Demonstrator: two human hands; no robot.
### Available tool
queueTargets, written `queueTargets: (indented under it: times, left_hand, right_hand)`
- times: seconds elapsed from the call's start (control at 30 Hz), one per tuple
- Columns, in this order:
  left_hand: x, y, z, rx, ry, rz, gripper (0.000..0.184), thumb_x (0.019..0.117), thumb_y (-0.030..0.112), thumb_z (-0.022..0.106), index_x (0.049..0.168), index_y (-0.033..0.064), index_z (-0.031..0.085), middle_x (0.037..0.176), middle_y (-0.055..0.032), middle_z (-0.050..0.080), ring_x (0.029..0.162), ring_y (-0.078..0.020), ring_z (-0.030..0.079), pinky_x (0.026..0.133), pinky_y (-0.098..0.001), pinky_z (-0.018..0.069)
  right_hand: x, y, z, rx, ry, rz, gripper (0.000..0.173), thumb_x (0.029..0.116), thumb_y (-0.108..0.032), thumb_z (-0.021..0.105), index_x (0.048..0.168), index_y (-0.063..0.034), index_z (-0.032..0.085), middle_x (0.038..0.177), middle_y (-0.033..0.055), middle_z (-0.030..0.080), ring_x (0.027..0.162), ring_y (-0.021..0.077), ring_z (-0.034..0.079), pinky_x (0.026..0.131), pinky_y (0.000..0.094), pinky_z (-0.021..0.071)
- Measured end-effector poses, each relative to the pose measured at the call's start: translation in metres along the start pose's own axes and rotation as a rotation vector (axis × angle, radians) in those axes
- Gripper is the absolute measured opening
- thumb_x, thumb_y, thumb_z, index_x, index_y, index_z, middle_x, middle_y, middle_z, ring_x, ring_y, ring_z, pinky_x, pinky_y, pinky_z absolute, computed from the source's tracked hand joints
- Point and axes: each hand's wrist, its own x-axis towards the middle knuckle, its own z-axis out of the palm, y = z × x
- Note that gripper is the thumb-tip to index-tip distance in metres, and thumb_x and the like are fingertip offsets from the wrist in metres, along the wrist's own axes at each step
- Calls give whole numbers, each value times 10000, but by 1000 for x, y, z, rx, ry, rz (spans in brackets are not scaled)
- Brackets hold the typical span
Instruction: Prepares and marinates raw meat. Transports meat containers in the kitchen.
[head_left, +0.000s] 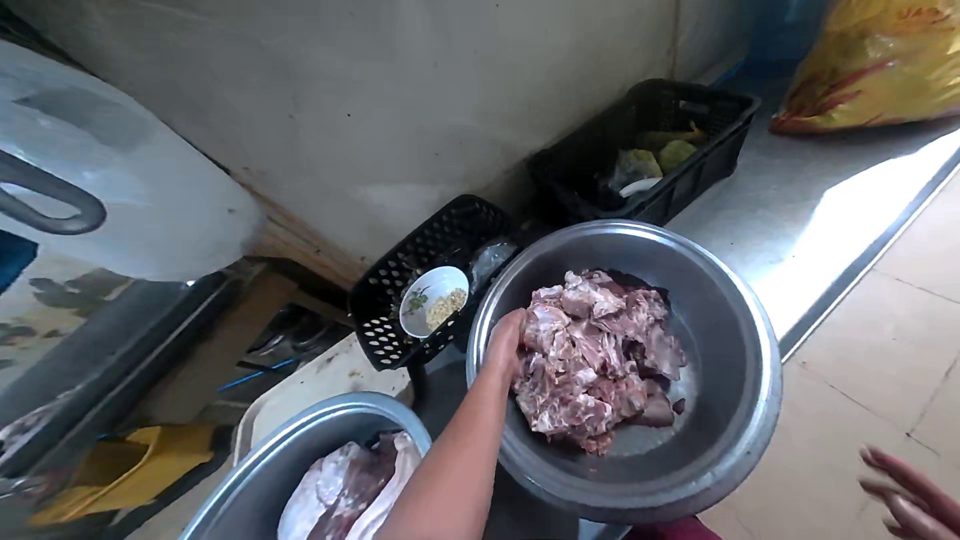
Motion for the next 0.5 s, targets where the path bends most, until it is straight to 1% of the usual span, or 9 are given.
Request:
queueTargets:
  times: [0.03,0.1,0.13,0.17,0.2,0.23,0.3,0.37,0.5]
  left_hand:
    - [1,1,-1,-17,-14,-16,389,1073,333,504,1306,45,620,1188,-186,664,1079,-301,646,914,-518,538]
    - [3,0,-2,20,-31,-17,378,1061,326,535,1316,62,628,1204,-180,664,1089,-298,644,920,-514,535]
    - [5,-1,-2,65,-46,0,376,1051,324,549,1318,72,627,1190,-173,666,1069,-289,645,901,-504,537]
    - [6,-3,-2,126,-73,23,410,1049,346,550,1363,88,602,1243,-168,659,1115,-283,641,929,-504,535]
    - [6,-3,-2,189,-99,44,455,1053,371,541,1422,104,561,1331,-165,630,1197,-285,616,983,-512,517]
    - [5,-3,0,244,-107,57,496,1059,394,527,1469,115,514,1394,-168,594,1254,-296,585,1016,-526,496]
    - [-2,2,6,331,-84,59,573,1059,459,507,1522,125,457,1473,-187,532,1344,-336,520,1075,-579,439]
    - [-11,4,13,336,-54,49,576,1049,476,520,1509,133,470,1454,-194,545,1327,-345,530,1065,-585,439]
    - [-19,6,21,389,7,75,532,1024,495,552,1451,177,546,1362,-195,610,1243,-358,587,1007,-609,467]
  right_hand:
    - [24,-18,8,-33,38,-82,715,1043,-369,540,1592,4,273,1595,273,339,1392,316,480,1083,457,475]
    - [74,-50,30,-132,171,-195,759,972,-395,570,1597,-46,316,1654,238,250,1449,312,426,1068,455,493]
    - [100,-61,41,-166,239,-221,756,941,-397,584,1589,-84,350,1675,212,216,1466,322,402,1059,491,491]
    - [124,-70,51,-181,273,-227,748,934,-354,603,1593,-107,350,1689,202,175,1492,352,347,1087,552,450]
    - [142,-78,59,-186,291,-215,721,948,-250,626,1599,-122,343,1696,196,152,1523,376,280,1136,613,376]
    - [156,-85,65,-210,316,-191,692,967,-124,632,1599,-135,352,1695,193,166,1529,391,265,1154,646,336]
    - [165,-91,73,-293,375,-171,678,954,63,581,1577,-135,401,1674,188,246,1516,388,306,1151,649,339]
    - [163,-89,73,-311,389,-170,675,948,113,540,1564,-138,427,1666,174,274,1507,372,327,1143,641,347]
    - [163,-91,72,-327,383,-179,663,951,119,534,1553,-145,449,1665,175,277,1509,374,322,1144,639,344]
